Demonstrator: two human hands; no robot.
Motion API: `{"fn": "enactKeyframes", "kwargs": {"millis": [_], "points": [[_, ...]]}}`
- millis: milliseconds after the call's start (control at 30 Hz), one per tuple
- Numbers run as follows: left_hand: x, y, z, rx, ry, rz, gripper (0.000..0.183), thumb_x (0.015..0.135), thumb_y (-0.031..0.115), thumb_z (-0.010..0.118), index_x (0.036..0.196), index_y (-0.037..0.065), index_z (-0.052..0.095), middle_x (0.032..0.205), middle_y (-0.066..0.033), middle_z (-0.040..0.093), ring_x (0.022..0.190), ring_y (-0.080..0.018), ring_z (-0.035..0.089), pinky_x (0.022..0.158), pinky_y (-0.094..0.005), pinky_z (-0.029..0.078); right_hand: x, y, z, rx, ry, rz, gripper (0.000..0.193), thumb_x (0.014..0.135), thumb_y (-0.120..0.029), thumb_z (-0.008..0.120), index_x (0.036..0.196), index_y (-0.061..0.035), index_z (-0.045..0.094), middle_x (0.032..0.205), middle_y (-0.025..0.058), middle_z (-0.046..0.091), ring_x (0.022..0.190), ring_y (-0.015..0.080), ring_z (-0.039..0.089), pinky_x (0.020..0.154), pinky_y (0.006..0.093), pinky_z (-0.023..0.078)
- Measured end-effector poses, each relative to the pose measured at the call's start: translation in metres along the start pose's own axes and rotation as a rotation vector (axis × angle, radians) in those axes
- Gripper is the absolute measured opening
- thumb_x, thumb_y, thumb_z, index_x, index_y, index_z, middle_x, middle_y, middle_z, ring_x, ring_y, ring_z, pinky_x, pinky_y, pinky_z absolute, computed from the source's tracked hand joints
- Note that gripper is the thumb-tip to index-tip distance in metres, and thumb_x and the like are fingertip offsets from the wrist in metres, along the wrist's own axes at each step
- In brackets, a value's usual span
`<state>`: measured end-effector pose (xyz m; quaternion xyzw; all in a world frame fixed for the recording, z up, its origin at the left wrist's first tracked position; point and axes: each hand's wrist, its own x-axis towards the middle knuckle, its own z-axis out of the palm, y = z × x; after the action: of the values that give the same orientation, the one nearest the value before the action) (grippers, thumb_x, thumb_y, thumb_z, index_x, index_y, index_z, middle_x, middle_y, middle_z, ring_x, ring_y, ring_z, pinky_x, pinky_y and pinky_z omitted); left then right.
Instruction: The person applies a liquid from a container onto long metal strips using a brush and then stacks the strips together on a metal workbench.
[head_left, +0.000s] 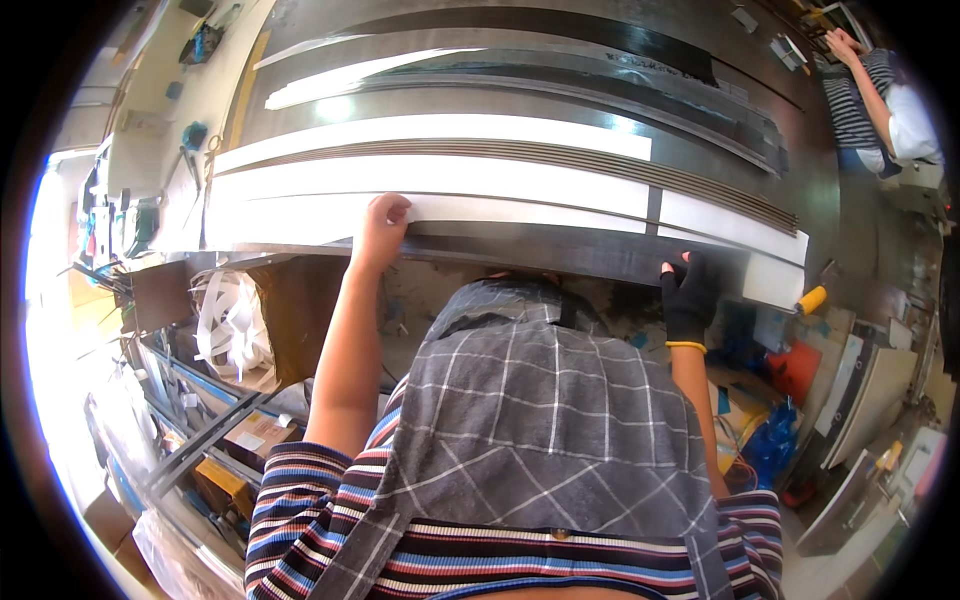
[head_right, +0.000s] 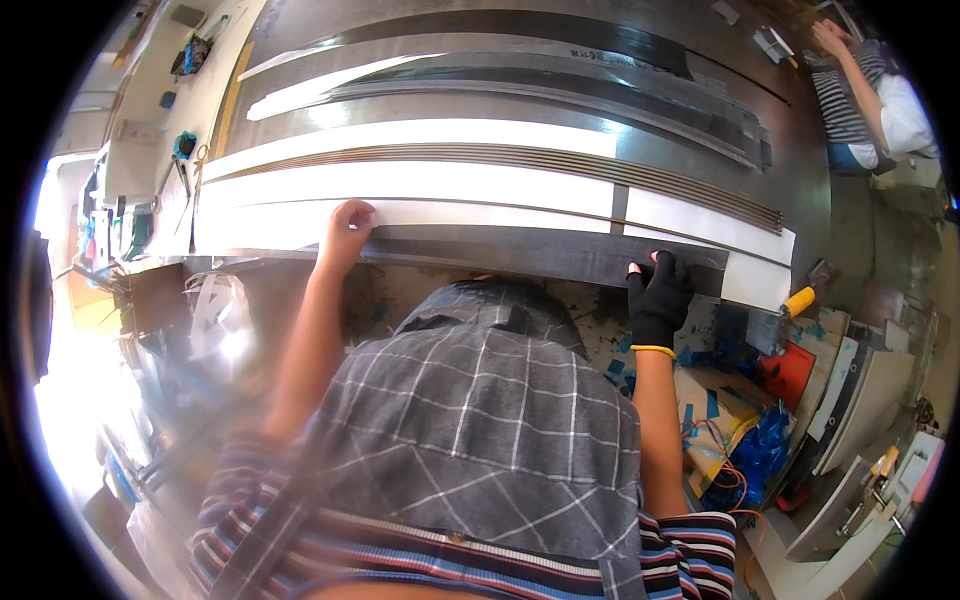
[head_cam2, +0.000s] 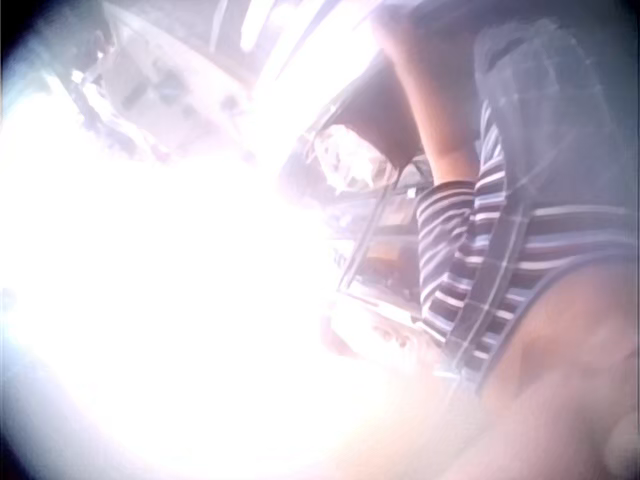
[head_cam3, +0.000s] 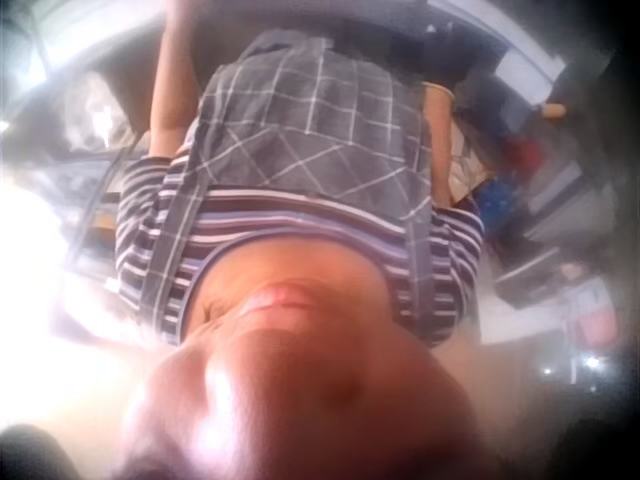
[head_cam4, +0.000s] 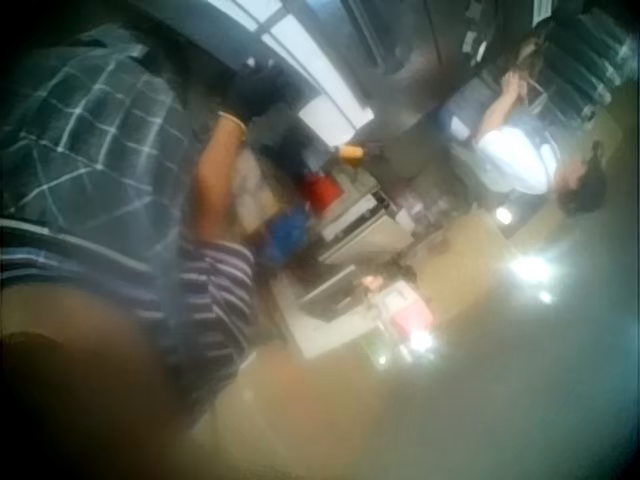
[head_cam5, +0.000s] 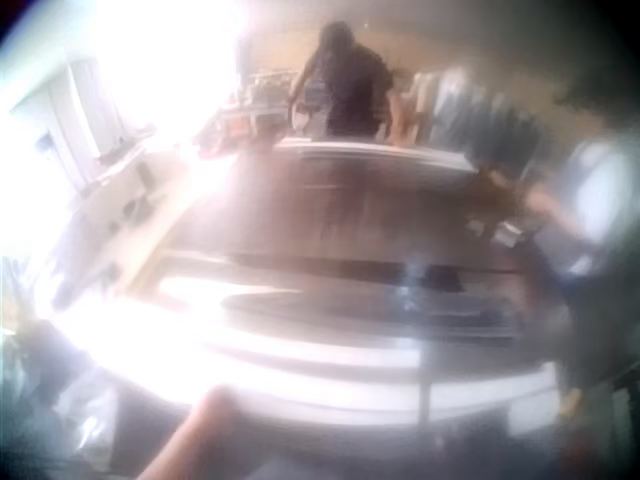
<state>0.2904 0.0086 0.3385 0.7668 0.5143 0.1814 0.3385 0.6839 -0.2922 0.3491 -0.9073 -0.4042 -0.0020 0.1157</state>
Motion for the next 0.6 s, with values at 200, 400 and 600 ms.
{"fn": "enactKeyframes", "kwargs": {"millis": [200, 400, 600], "points": [[-0.018, 0.039, -0.014, 0.275, 0.101, -0.074, 0.017, 0.074, 0.01, 0.062, 0.09, 0.007, 0.066, 0.093, -0.0086, 0.064, 0.088, -0.027, 0.062, 0.078, -0.0397, 0.051, -0.001, 0.004, 0.002, -0.002, 0.009, 0.029, 0.037, 0.079, -0.031, 0.074, 0.106, -0.0127, 0.057, 0.11, 0.01, 0.057, 0.107, 0.0318, 0.053, 0.093, 0.0434, 0.044], [-0.017, 0.059, -0.005, 0.508, -0.022, -0.163, 0.016, 0.074, 0.022, 0.062, 0.081, 0.008, 0.064, 0.089, -0.0088, 0.065, 0.092, -0.0317, 0.061, 0.08, -0.0428, 0.049, 0.001, 0.003, 0.003, 0.027, 0.025, -0.001, 0.037, 0.078, -0.03, 0.074, 0.106, -0.0116, 0.057, 0.109, 0.0107, 0.058, 0.106, 0.032, 0.054, 0.093, 0.0436, 0.044], [0.007, -0.018, -0.034, 0.546, 0.048, -0.512, 0.022, 0.081, 0.03, 0.06, 0.086, 0.009, 0.066, 0.094, -0.0128, 0.069, 0.087, -0.035, 0.065, 0.075, -0.0447, 0.051, -0.001, 0.015, -0.001, 0.006, 0.019, 0.079, 0.039, 0.077, -0.03, 0.076, 0.106, -0.0116, 0.057, 0.11, 0.0109, 0.058, 0.108, 0.032, 0.053, 0.091, 0.0438, 0.044]]}}
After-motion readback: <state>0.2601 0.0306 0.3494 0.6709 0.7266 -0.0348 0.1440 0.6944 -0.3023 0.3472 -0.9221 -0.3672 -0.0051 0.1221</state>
